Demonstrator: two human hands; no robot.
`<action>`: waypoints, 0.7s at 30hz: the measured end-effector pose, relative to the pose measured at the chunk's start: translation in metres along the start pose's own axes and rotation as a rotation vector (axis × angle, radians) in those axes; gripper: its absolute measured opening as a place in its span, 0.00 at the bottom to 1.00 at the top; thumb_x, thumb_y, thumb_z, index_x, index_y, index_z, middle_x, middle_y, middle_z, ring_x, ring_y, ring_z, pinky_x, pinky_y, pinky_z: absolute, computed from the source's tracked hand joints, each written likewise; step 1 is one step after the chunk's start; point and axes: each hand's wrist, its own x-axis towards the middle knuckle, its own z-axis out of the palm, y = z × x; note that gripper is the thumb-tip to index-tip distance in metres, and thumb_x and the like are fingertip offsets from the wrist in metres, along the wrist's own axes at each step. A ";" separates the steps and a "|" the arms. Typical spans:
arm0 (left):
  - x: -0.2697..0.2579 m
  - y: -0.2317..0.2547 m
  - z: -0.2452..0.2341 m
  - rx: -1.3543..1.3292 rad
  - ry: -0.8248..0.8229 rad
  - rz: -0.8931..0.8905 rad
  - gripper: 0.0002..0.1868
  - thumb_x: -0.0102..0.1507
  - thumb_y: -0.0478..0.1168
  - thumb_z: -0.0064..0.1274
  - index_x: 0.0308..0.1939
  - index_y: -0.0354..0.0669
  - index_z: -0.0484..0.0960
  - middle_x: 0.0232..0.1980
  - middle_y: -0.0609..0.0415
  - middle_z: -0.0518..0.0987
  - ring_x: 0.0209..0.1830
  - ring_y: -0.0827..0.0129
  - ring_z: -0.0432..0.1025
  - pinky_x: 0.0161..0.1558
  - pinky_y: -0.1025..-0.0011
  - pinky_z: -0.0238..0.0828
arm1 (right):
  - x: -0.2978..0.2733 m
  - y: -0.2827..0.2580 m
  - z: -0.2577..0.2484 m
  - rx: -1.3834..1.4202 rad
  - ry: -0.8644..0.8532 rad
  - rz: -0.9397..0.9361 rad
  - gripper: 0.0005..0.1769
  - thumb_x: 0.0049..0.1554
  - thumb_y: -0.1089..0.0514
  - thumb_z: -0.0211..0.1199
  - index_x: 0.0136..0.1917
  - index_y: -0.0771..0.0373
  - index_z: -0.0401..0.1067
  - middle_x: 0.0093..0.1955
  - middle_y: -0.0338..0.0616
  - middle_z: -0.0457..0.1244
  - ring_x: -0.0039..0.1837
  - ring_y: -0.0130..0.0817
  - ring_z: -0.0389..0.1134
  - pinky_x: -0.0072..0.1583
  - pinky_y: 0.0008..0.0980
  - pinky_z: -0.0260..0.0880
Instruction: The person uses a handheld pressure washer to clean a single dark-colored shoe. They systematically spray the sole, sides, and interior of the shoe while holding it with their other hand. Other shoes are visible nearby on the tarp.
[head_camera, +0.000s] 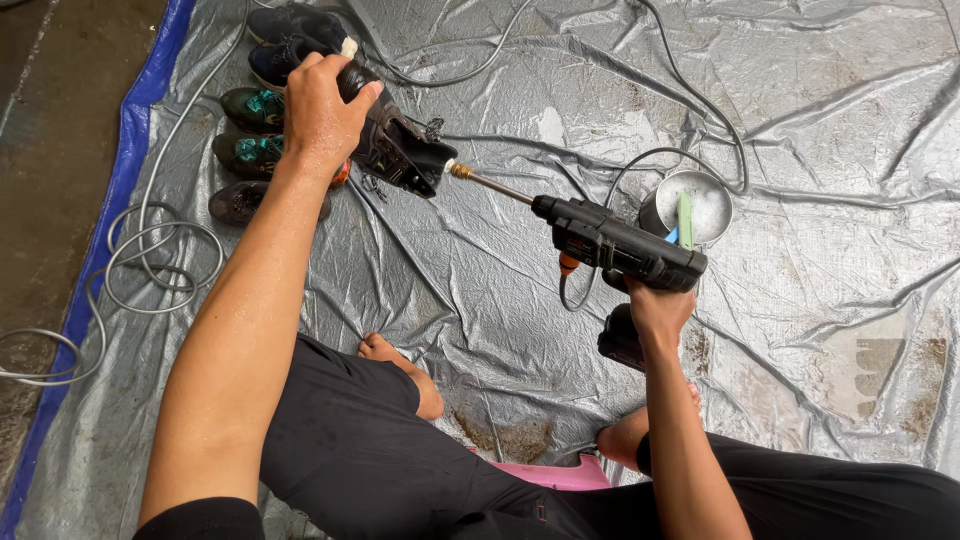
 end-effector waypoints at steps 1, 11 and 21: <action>-0.001 0.003 -0.002 0.000 0.001 0.002 0.25 0.67 0.48 0.72 0.56 0.30 0.86 0.43 0.42 0.78 0.42 0.46 0.75 0.44 0.52 0.74 | 0.004 0.008 0.004 0.002 0.002 0.000 0.20 0.49 0.43 0.77 0.49 0.56 0.82 0.48 0.44 0.74 0.52 0.35 0.75 0.55 0.41 0.75; -0.003 0.014 -0.004 -0.091 -0.104 0.077 0.21 0.67 0.43 0.69 0.57 0.30 0.85 0.47 0.43 0.77 0.45 0.47 0.74 0.48 0.54 0.73 | 0.004 0.019 0.009 -0.020 -0.032 -0.089 0.18 0.51 0.42 0.77 0.46 0.56 0.82 0.44 0.43 0.74 0.49 0.34 0.76 0.52 0.38 0.77; -0.004 0.016 -0.005 -0.112 -0.102 0.077 0.23 0.68 0.44 0.68 0.60 0.29 0.84 0.48 0.42 0.78 0.46 0.47 0.75 0.50 0.55 0.73 | 0.010 0.034 0.019 -0.115 -0.079 -0.156 0.16 0.54 0.41 0.78 0.41 0.53 0.81 0.38 0.38 0.73 0.41 0.29 0.71 0.47 0.35 0.75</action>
